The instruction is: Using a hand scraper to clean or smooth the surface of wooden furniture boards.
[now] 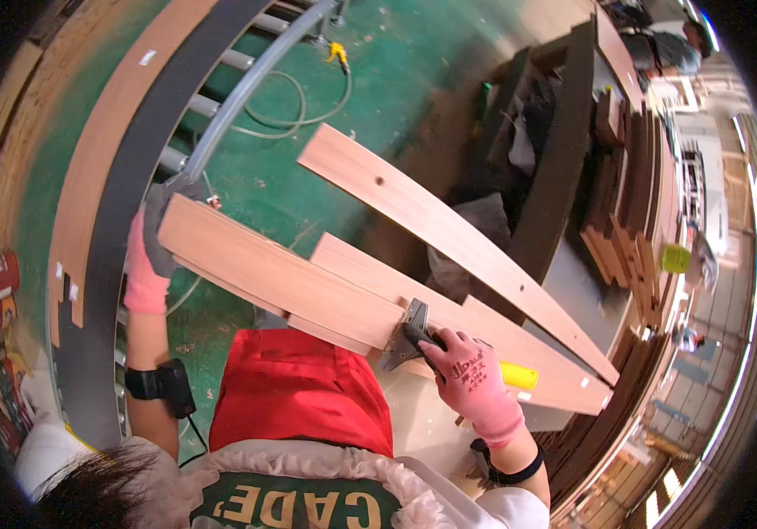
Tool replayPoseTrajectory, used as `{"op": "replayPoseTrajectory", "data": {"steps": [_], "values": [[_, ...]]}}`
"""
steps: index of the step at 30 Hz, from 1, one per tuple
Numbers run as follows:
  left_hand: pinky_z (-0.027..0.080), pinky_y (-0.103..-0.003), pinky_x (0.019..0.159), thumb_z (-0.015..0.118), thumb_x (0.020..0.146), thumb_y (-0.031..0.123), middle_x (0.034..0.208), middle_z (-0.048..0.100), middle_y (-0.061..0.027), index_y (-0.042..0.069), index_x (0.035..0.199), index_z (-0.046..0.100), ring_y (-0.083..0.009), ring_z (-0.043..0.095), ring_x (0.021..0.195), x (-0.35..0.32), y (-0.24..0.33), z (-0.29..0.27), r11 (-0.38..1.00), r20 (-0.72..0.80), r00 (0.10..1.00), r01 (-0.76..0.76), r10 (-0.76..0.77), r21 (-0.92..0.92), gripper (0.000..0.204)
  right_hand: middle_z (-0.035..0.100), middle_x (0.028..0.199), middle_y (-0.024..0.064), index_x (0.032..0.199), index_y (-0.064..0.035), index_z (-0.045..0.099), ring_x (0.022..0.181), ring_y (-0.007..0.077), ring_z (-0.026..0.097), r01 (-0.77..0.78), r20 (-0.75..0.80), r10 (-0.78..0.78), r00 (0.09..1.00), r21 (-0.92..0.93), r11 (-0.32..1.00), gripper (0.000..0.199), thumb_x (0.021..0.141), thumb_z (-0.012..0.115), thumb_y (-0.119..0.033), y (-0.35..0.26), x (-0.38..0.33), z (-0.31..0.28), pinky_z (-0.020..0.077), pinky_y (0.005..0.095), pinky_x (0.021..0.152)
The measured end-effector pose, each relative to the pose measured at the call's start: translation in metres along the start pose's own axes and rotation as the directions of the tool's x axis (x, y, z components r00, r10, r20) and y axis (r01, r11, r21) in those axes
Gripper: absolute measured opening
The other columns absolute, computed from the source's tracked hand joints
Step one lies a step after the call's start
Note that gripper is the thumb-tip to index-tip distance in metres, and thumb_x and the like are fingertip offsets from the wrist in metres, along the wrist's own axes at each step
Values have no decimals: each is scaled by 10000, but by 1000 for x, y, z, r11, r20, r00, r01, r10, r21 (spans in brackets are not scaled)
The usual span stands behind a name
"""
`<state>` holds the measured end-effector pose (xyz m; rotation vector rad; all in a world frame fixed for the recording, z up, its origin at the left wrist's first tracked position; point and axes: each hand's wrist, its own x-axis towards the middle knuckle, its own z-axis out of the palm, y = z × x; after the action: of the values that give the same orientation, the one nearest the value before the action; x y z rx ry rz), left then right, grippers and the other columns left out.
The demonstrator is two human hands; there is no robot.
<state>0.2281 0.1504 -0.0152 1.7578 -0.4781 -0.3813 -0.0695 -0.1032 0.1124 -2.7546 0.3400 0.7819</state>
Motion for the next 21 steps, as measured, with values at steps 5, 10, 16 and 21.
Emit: {"op": "replayPoseTrajectory", "data": {"steps": [5, 10, 16, 21], "values": [[413, -289, 893, 281, 983, 317, 1049, 626, -102, -26, 1123, 556, -167, 576, 967, 6, 9, 7, 958, 43, 973, 230, -226, -171, 461, 557, 1061, 72, 1093, -160, 609, 897, 248, 574, -12, 20, 12, 1000, 5, 1000, 376, 724, 605, -88, 3, -1, 7, 493, 364, 724], [430, -298, 880, 343, 954, 280, 1059, 627, -94, -22, 1155, 537, -177, 581, 972, 4, 13, 8, 993, 90, 990, 109, -106, -34, 411, 530, 1133, 67, 1136, -182, 597, 883, 226, 571, 100, 75, -96, 993, -54, 993, 415, 731, 593, -92, -10, 26, -6, 498, 347, 705], [426, -300, 893, 400, 922, 251, 1080, 623, -126, -29, 1172, 525, -176, 577, 1001, 1, 6, 7, 983, 43, 992, 124, -119, -135, 396, 529, 1078, 62, 1146, -196, 594, 852, 217, 572, 173, 142, -156, 978, -123, 977, 370, 777, 578, -161, -40, 59, -22, 498, 345, 688], [423, -294, 898, 344, 967, 270, 1106, 616, -129, -31, 1196, 516, -187, 575, 1016, -7, -6, -8, 996, 36, 999, -36, 33, 87, 415, 528, 1015, 59, 1125, -224, 605, 825, 211, 566, 273, 95, -261, 961, -141, 952, 319, 808, 569, -223, -55, 81, -27, 489, 333, 686]]}}
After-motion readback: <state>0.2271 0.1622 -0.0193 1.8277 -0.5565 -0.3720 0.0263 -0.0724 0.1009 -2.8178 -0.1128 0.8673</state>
